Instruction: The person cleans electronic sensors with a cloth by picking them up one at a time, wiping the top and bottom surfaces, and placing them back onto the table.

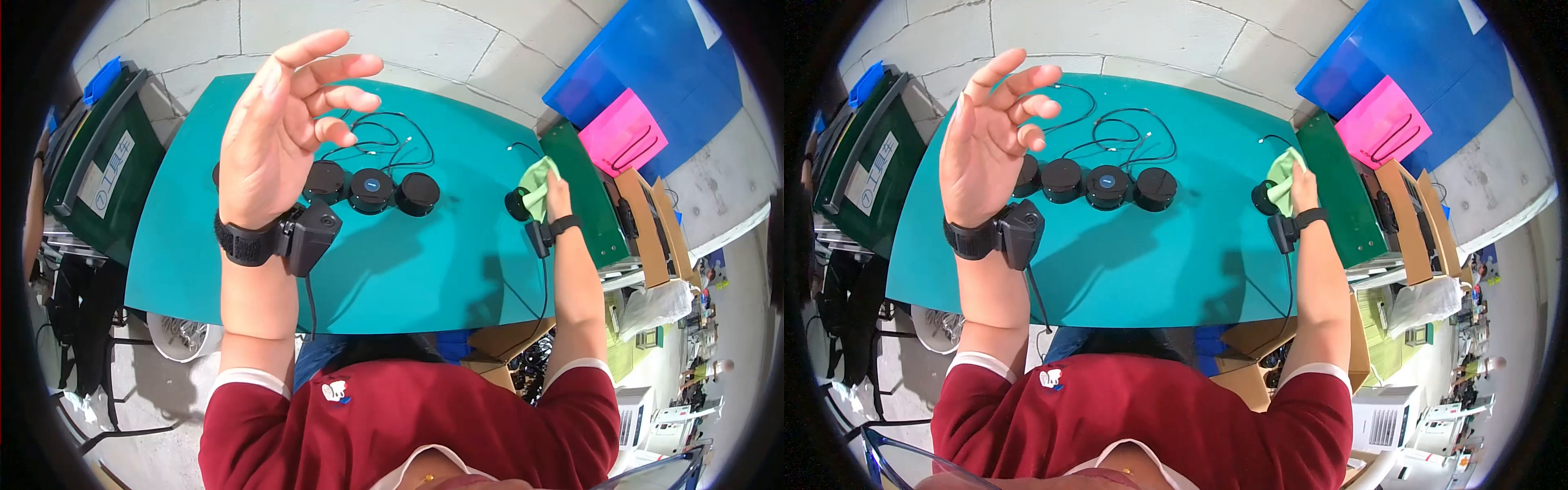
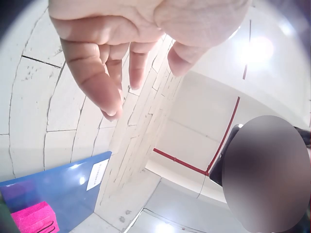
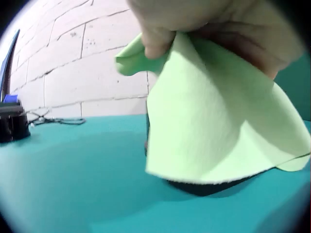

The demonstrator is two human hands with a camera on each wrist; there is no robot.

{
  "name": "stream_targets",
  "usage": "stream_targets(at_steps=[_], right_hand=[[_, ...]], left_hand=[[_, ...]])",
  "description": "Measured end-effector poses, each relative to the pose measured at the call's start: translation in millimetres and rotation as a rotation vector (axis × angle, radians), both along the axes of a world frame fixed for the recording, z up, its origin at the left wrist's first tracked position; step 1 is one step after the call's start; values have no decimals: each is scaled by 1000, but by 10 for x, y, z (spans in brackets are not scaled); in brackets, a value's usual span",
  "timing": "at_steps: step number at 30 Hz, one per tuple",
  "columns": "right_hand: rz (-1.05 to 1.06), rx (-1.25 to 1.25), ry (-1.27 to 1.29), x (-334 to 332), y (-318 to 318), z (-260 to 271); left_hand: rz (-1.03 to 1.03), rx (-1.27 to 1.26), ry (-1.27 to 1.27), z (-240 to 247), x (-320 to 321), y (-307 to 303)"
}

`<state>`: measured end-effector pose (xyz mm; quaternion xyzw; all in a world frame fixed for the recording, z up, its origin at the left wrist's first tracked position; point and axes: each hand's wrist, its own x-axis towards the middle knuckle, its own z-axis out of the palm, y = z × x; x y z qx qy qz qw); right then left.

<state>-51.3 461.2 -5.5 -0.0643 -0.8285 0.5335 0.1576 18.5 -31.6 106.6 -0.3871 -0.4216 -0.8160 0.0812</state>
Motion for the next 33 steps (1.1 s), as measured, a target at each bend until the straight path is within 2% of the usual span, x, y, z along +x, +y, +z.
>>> stream_targets(at_steps=[1, 3, 5, 7, 9, 11, 13, 14, 15, 17, 19, 21, 22, 29, 31, 32, 33], right_hand=[[13, -279, 27, 93, -300, 230], [113, -515, 22, 98, -685, 424], [219, -460, 16, 27, -899, 430], [361, -174, -62, -37, -1115, 365], [727, 247, -299, -195, -1251, 228], [862, 265, -194, 58, -1805, 306], [938, 435, -258, 26, -1930, 276], [868, 616, -286, 50, -2001, 235], [871, 618, -286, 91, -2068, 210], [801, 1112, -260, 187, -2182, 167], [805, 1079, -271, 190, -2216, 6], [773, 1050, -14, 163, -2225, -140], [784, 1077, 10, 125, -2244, -133], [802, 1058, 28, 70, -2313, -86], [742, 1007, -96, 109, -2365, -10], [741, 1008, -90, 42, -2284, -91], [781, 997, 44, -84, -2119, -246]], left_hand=[[8, -31, 17, 0, 1, -9], [11, -21, 23, 3, 9, -19], [15, -9, 31, 12, 15, -31], [23, -2, 31, 18, 26, -63], [31, 10, 31, 17, 31, -93], [39, 19, 30, 23, 35, -122], [38, 27, 36, 30, 41, -144], [42, 28, 36, 31, 43, -153], [37, 29, 43, 31, 45, -161], [34, 34, 50, 37, 54, -168], [40, 30, 38, 50, 74, -177], [44, 29, 33, 55, 88, -172], [44, 25, 32, 59, 89, -174], [56, 22, 42, 57, 94, -139], [59, -14, 32, 54, 90, -116], [60, -16, 37, 51, 90, -96], [55, -24, 24, 43, 93, -63]])
